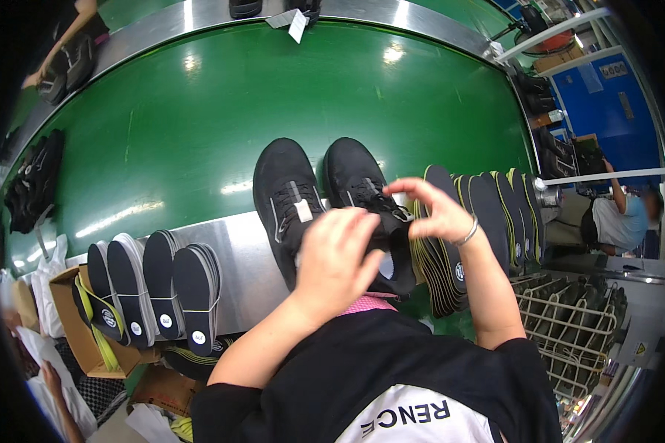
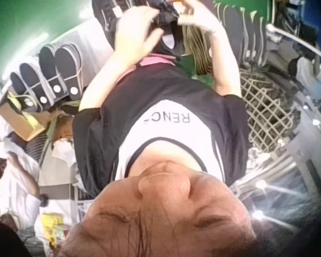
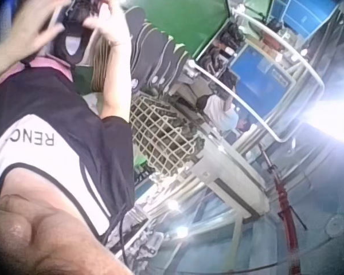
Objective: The person inserts insoles into several pairs of black shoes on a conveyor belt and adjusts the shoe tongues.
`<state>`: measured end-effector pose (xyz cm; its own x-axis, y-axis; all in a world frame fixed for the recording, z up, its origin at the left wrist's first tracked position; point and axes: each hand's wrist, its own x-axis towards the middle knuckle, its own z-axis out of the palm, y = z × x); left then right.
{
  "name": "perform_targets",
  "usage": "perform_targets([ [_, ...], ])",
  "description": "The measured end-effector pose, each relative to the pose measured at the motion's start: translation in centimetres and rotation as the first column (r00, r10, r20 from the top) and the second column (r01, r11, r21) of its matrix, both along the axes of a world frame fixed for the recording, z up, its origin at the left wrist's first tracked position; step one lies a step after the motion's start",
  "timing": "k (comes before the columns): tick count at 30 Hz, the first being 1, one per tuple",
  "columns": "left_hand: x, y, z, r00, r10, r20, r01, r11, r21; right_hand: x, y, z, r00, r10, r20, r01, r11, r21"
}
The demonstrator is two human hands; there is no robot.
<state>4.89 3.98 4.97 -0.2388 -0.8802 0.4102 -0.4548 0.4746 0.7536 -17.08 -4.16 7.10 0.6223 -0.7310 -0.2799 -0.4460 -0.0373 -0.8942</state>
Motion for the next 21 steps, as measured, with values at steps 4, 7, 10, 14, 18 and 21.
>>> perform_targets([
  [4, -4.7, -1.6, -2.0, 0.847, -0.028, 0.531, 0.061, 0.997, -0.044, -0.2, 4.4, -4.2, 0.985, -0.021, -0.174, -0.068, 0.869, -0.491],
  [7, -5.7, -4.7, -3.3, 0.929, -0.134, 0.345, 0.098, 0.988, 0.120, -0.3, 4.7, -6.9, 0.960, -0.270, -0.078, 0.196, 0.841, -0.505],
  [10, -4.8, -7.1, -3.9, 0.984, -0.138, 0.116, 0.057, 0.847, 0.528, 0.1, 3.5, -6.5, 0.883, -0.455, 0.120, 0.448, 0.891, 0.079],
  [14, -5.0, -9.3, -5.3, 0.994, -0.106, 0.009, 0.061, 0.636, 0.769, -0.4, 0.5, -7.3, 0.854, -0.509, 0.109, 0.440, 0.817, 0.372],
  [18, -4.7, -10.1, -6.2, 0.988, -0.157, -0.010, 0.102, 0.589, 0.801, -0.5, -1.4, -7.6, 0.871, -0.488, -0.065, 0.461, 0.763, 0.454],
  [21, -4.4, -10.1, -6.6, 0.978, -0.184, -0.102, 0.188, 0.542, 0.819, -0.1, -1.7, -7.2, 0.870, -0.483, -0.102, 0.468, 0.740, 0.482],
])
